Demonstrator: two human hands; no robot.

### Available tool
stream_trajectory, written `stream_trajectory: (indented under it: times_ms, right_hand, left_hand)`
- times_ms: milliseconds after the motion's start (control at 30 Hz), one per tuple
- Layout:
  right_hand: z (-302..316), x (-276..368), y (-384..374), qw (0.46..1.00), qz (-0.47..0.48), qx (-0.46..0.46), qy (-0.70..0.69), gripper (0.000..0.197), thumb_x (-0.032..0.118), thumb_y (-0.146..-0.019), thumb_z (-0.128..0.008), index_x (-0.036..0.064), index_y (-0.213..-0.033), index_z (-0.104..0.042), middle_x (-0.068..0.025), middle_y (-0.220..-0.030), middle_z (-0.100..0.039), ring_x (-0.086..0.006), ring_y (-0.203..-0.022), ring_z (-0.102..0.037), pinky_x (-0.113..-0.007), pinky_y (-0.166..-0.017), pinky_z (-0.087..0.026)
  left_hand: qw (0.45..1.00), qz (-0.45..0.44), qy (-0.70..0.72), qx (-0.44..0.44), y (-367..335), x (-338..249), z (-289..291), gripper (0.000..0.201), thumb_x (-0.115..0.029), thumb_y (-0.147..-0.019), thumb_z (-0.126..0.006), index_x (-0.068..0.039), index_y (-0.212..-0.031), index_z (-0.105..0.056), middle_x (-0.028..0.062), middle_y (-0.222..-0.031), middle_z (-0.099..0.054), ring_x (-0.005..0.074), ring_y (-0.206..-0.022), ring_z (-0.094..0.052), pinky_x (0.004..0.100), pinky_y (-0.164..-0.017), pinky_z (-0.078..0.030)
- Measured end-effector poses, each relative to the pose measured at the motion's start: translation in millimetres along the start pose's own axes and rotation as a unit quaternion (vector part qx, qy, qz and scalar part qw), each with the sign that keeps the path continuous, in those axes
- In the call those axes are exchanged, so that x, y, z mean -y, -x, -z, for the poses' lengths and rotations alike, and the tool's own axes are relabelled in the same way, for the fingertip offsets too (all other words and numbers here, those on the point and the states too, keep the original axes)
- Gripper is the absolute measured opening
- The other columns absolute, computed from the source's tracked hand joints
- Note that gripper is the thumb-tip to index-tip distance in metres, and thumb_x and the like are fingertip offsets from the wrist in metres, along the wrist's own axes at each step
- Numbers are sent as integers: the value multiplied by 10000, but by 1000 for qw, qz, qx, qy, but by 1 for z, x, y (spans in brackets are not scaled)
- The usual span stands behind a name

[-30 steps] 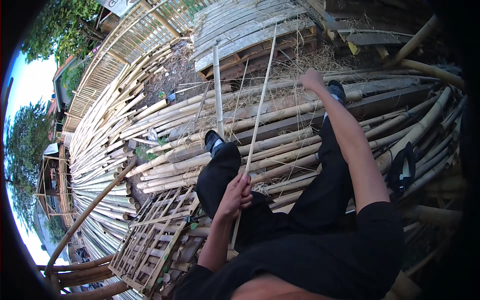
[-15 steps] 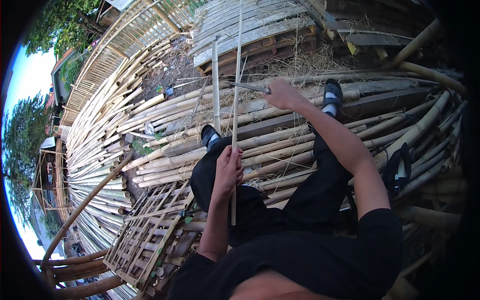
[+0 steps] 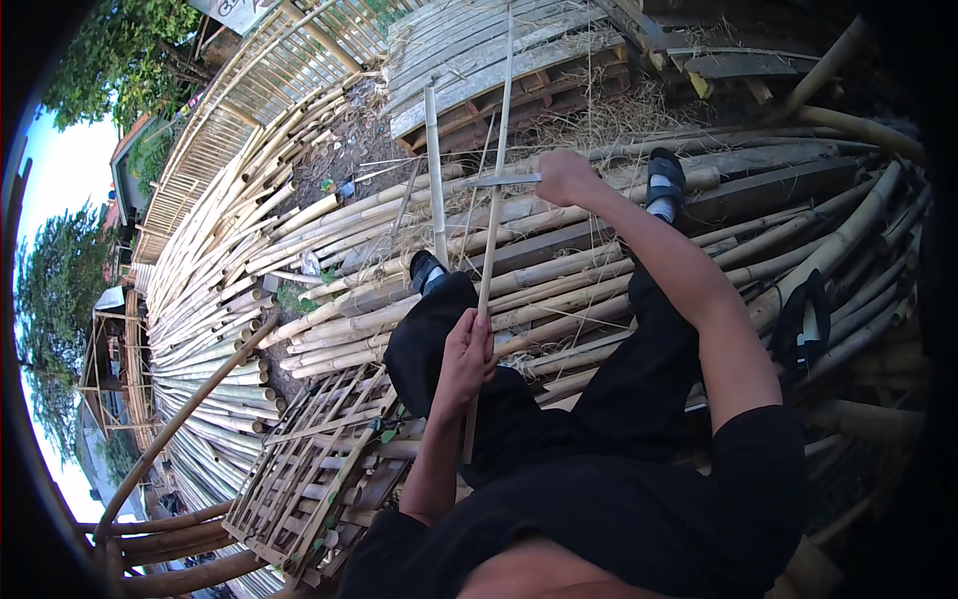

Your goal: The person shaves thin strips of bamboo using a knife while sitting on a pile of bamboo poles.

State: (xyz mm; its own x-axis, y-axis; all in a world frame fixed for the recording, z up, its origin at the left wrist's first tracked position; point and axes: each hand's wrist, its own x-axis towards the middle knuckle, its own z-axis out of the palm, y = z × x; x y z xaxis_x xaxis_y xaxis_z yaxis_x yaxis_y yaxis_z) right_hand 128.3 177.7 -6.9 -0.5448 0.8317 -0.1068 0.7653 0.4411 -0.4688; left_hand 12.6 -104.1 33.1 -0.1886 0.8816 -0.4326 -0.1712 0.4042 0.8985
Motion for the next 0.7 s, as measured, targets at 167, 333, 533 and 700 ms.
stream_trajectory:
  times_ms: [167,333,533,700]
  right_hand:
    - [7,-43,-17,996,-87,-15,24,318,222,-746,-599,-12,-949,-669,-225,-960,-657,-343,-959,-634,-411,-821,-515]
    - [2,-15,-12,998,-55,-3,-7,319,228,-747,-588,-15,-939,-665,-229,-957,-655,-354,-939,-637,-430,-832,-509]
    - [-31,22,9,993,114,10,-14,278,228,-719,-580,-25,-811,-649,-237,-876,-651,-378,-841,-634,-446,-792,-502]
    - [-12,-14,-24,997,-53,17,-49,291,225,-734,-579,-8,-878,-680,-242,-955,-645,-365,-916,-633,-437,-811,-506]
  left_hand:
    - [997,68,18,16,21,9,-3,225,-290,-1009,-373,-117,-868,-405,-68,-535,-253,18,-374,-199,195,-340,-180]
    - [999,47,9,-23,33,27,6,235,-308,-1008,-368,-123,-868,-406,-66,-515,-238,19,-364,-195,194,-336,-180]
    - [997,45,46,-38,34,15,9,231,-273,-1008,-384,-108,-851,-420,-71,-529,-263,10,-373,-205,186,-332,-184]
    - [996,69,55,-33,53,20,10,233,-278,-1007,-385,-110,-848,-415,-68,-523,-255,12,-371,-202,189,-335,-172]
